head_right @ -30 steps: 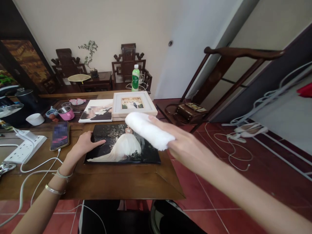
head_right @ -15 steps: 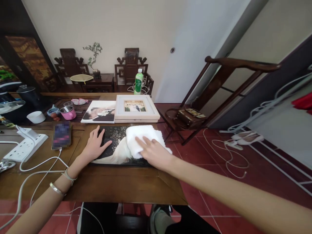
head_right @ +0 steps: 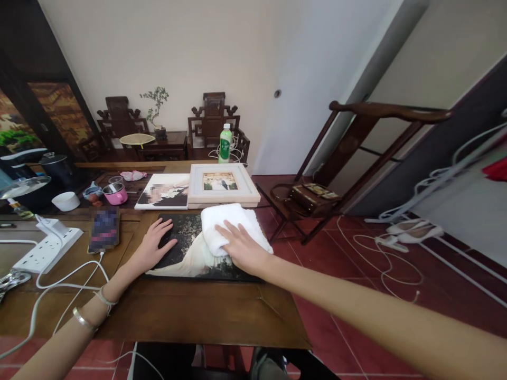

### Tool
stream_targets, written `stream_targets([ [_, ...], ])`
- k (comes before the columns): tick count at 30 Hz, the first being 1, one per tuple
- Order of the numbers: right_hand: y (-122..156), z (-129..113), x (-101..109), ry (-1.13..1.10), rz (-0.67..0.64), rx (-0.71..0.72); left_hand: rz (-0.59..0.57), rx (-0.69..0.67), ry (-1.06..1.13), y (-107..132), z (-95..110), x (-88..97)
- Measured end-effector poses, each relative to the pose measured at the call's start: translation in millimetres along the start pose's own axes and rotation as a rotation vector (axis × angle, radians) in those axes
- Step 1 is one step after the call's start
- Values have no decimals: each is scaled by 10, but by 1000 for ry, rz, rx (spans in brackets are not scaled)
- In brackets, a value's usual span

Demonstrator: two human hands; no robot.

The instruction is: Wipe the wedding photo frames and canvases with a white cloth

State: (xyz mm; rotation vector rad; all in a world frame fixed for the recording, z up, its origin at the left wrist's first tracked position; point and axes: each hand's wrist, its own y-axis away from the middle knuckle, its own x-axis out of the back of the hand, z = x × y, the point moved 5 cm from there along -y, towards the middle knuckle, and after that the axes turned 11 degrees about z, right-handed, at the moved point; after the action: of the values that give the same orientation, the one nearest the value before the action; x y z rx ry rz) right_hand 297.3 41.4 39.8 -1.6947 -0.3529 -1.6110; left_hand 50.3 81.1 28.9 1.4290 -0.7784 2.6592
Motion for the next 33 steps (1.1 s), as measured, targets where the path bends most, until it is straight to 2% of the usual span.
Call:
stream_targets([
  [4,1,-73,-76,13,46,-69,-23,21,61,33,16,29],
  [10,28,-78,-97,-31,58,-84,-6,-22,154,20,-31,49],
  [22,128,-94,-47,-64,141,9,26,-3,106,38,-69,33],
  [25,153,27,41,-105,213,16,39,-4,106,46,-86,20],
  [29,143,371,193,-108,319,-86,7,13,76,50,-78,8],
  [31,104,486,202,-95,295,-117,-37,23,43,58,-67,9],
  [33,61,497,156,-101,240,-99,-74,18,24,71,-59,22],
])
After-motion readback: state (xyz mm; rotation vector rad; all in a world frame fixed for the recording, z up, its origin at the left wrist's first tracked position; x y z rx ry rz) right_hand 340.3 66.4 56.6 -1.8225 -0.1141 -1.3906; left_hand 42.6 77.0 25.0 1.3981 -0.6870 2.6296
